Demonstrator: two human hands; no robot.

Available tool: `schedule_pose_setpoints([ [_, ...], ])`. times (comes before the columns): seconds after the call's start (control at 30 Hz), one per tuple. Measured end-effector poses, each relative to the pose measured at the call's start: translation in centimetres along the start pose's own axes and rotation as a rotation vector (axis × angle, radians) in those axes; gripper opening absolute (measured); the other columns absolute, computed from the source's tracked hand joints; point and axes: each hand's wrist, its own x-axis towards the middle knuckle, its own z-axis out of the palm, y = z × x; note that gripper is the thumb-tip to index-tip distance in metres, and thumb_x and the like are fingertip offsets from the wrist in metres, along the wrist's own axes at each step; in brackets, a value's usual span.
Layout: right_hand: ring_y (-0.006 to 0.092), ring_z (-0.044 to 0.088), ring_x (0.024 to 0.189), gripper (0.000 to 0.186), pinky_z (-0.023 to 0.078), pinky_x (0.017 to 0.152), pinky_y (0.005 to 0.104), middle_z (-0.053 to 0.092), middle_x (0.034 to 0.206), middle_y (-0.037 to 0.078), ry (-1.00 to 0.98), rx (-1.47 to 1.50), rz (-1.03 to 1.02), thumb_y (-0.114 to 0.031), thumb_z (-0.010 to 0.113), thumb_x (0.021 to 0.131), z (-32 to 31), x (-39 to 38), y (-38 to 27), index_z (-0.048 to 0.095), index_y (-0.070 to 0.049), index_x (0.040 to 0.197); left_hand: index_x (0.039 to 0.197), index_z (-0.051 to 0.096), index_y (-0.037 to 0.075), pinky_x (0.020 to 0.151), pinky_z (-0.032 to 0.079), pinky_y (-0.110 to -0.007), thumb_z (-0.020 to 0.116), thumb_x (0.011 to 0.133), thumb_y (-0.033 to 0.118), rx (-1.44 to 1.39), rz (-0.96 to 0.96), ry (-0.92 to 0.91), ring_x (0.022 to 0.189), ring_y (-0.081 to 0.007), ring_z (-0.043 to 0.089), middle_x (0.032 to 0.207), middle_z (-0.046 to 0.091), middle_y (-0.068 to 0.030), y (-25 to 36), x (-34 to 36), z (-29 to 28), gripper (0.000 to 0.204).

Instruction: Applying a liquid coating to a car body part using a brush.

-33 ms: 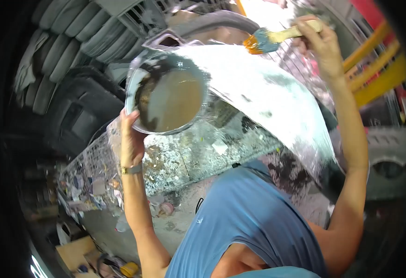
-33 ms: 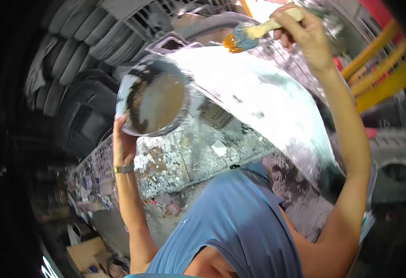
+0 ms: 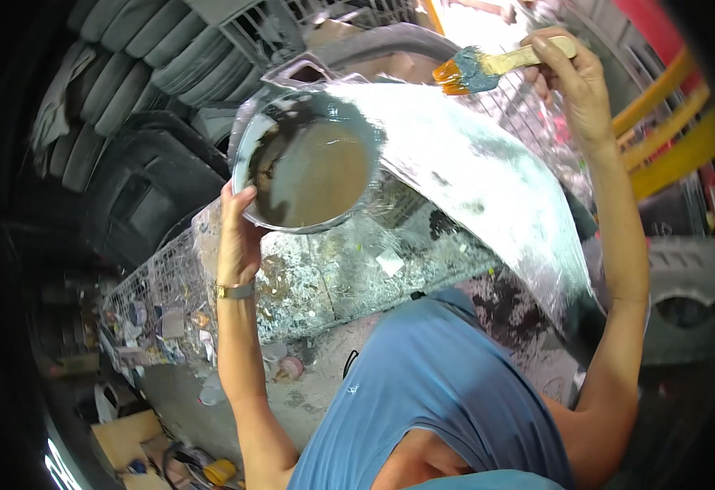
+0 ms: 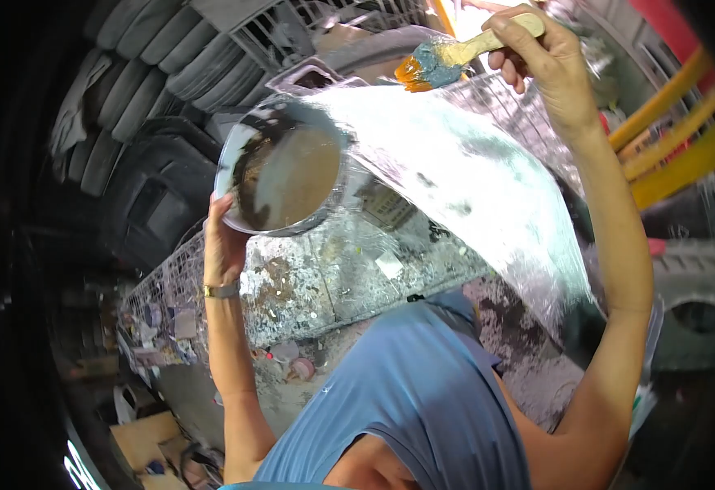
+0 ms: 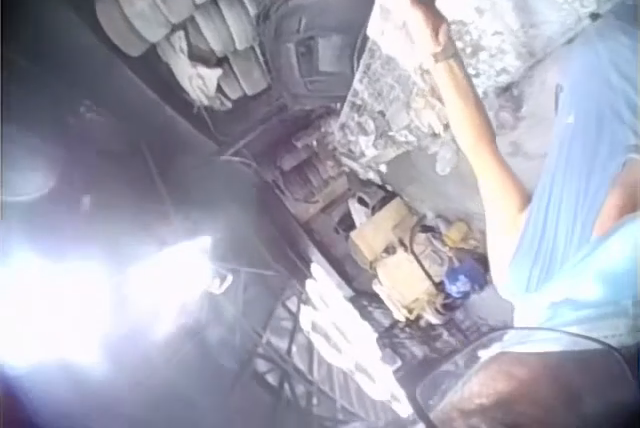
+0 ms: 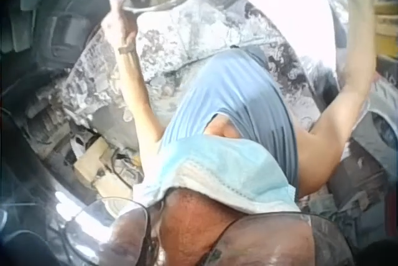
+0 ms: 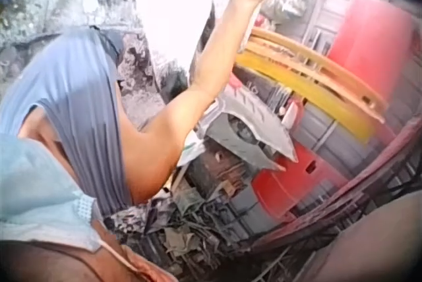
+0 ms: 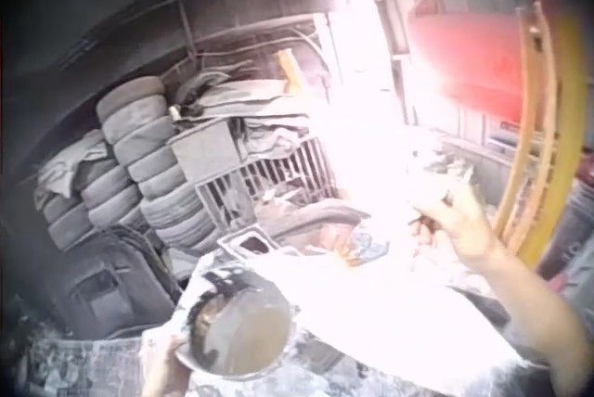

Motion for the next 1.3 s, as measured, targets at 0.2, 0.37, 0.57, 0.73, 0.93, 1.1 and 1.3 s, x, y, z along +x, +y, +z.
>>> schedule_pose_setpoints([
  [0.2,0.0067,0.057,0.066,0.022,0.046,0.061,0.0220,0.066,0.083,0.001,-0.397,-0.052,-0.044,-0.024,0.059,0.093,9.0,1.6,-4.3,0.067,-0.003,0.093,0.135,0.036,0.013,0.071,0.055,-0.037,0.064,0.080,0.042,0.085,0.016,-0.059,0.102,-0.0217,0.059,0.123,0.049,-0.0097,1.9,0.2,2.0,0.068],
  [0.37,0.0104,0.055,0.058,0.018,0.045,0.056,0.0288,0.059,0.066,0.001,-0.540,-0.595,-0.210,-0.016,0.060,0.089,12.2,2.4,-0.9,0.059,-0.001,0.079,0.134,0.035,0.012,0.070,0.052,-0.039,0.065,0.079,0.044,0.101,-0.022,-0.103,0.092,-0.0224,0.059,0.119,0.049,-0.0098,2.3,1.7,4.1,0.070],
  [0.57,0.0029,0.050,0.050,0.019,0.040,0.044,0.0195,0.057,0.063,0.000,-0.381,-0.021,0.176,-0.016,0.055,0.091,9.7,5.2,1.7,0.059,-0.003,0.078,0.125,0.052,0.009,0.082,0.048,-0.036,0.056,0.082,0.054,0.119,-0.056,-0.097,0.095,-0.0207,0.064,0.115,0.063,-0.0106,1.8,3.2,3.6,0.062],
  [0.73,0.0043,0.049,0.045,0.033,0.035,0.039,0.0166,0.063,0.062,0.003,-0.248,0.289,0.234,-0.027,0.052,0.096,2.8,5.0,1.1,0.067,-0.001,0.082,0.126,0.054,0.011,0.082,0.051,-0.036,0.052,0.086,0.050,0.070,-0.084,-0.091,0.101,-0.0205,0.063,0.117,0.064,-0.0080,2.6,3.3,3.3,0.056],
  [0.93,0.0032,0.051,0.046,0.023,0.039,0.039,0.0183,0.060,0.062,0.003,-0.295,-0.105,0.402,-0.020,0.054,0.093,-0.1,0.1,1.1,0.062,-0.002,0.082,0.131,0.049,0.011,0.086,0.046,-0.038,0.053,0.087,0.048,0.057,-0.096,-0.022,0.107,-0.0203,0.058,0.127,0.058,-0.0058,3.4,1.6,2.3,0.058],
  [1.1,0.0123,0.057,0.047,0.027,0.046,0.046,0.0284,0.061,0.058,0.007,-0.531,-0.386,0.459,-0.021,0.053,0.086,3.6,-5.4,4.1,0.056,-0.003,0.067,0.132,0.049,0.013,0.087,0.045,-0.040,0.053,0.087,0.049,0.032,-0.094,-0.032,0.109,-0.0202,0.057,0.126,0.058,-0.0052,3.2,1.7,2.5,0.057],
  [1.3,0.0123,0.059,0.048,0.025,0.045,0.043,0.0301,0.059,0.055,0.008,-0.561,-0.353,0.438,-0.017,0.051,0.087,8.9,-3.0,5.5,0.046,-0.003,0.066,0.129,0.052,0.011,0.086,0.047,-0.039,0.053,0.088,0.046,0.006,-0.070,0.017,0.106,-0.0204,0.060,0.122,0.061,-0.0054,3.4,1.6,1.8,0.053],
])
